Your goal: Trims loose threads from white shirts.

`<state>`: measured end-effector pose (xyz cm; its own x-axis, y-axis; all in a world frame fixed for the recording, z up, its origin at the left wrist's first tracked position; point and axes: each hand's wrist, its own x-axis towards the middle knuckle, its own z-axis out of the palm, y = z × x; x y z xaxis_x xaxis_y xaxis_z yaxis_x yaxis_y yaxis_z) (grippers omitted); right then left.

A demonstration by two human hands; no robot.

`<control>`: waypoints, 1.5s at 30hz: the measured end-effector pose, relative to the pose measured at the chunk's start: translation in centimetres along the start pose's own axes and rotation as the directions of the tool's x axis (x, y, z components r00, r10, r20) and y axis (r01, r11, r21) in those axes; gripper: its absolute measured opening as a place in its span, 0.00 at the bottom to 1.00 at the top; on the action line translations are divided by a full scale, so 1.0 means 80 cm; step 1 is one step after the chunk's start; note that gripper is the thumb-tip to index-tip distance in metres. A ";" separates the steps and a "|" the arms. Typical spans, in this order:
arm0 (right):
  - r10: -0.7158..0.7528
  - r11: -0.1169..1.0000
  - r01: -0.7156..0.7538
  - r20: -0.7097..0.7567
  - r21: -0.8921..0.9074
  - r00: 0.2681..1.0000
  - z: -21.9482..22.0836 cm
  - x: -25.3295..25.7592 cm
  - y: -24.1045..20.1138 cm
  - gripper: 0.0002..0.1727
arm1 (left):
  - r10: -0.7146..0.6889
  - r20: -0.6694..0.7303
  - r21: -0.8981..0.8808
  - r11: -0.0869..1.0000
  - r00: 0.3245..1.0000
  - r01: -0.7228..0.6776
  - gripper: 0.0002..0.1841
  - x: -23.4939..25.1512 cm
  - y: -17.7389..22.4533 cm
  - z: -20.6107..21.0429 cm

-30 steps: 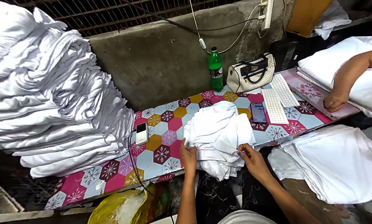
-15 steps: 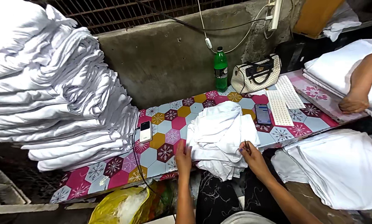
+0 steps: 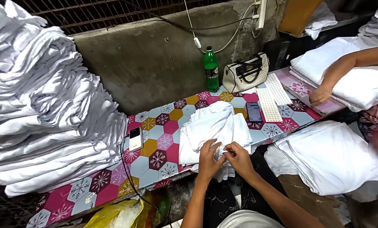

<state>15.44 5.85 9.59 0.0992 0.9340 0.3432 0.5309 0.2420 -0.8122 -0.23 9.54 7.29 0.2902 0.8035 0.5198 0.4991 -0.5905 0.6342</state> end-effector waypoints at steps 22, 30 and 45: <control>-0.204 0.966 0.204 0.017 -0.162 0.979 0.019 0.002 -0.003 0.24 | -0.338 -0.234 -0.322 0.912 0.911 0.255 0.10 -0.005 0.008 -0.001; -0.288 0.920 0.255 -0.073 -0.296 0.955 0.028 0.014 0.005 0.19 | -0.067 -0.309 -0.094 0.995 0.949 0.040 0.07 0.014 0.012 -0.002; 0.279 0.954 -0.176 0.504 -0.242 0.817 0.005 0.006 0.055 0.18 | -0.421 -0.175 -0.188 0.902 0.890 0.389 0.20 -0.074 -0.063 -0.003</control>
<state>17.50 7.44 5.98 -0.1950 0.9633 -0.1843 0.6930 0.0024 -0.7209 -4.66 7.76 1.11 -0.0947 0.9505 0.2961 0.4091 -0.2340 0.8820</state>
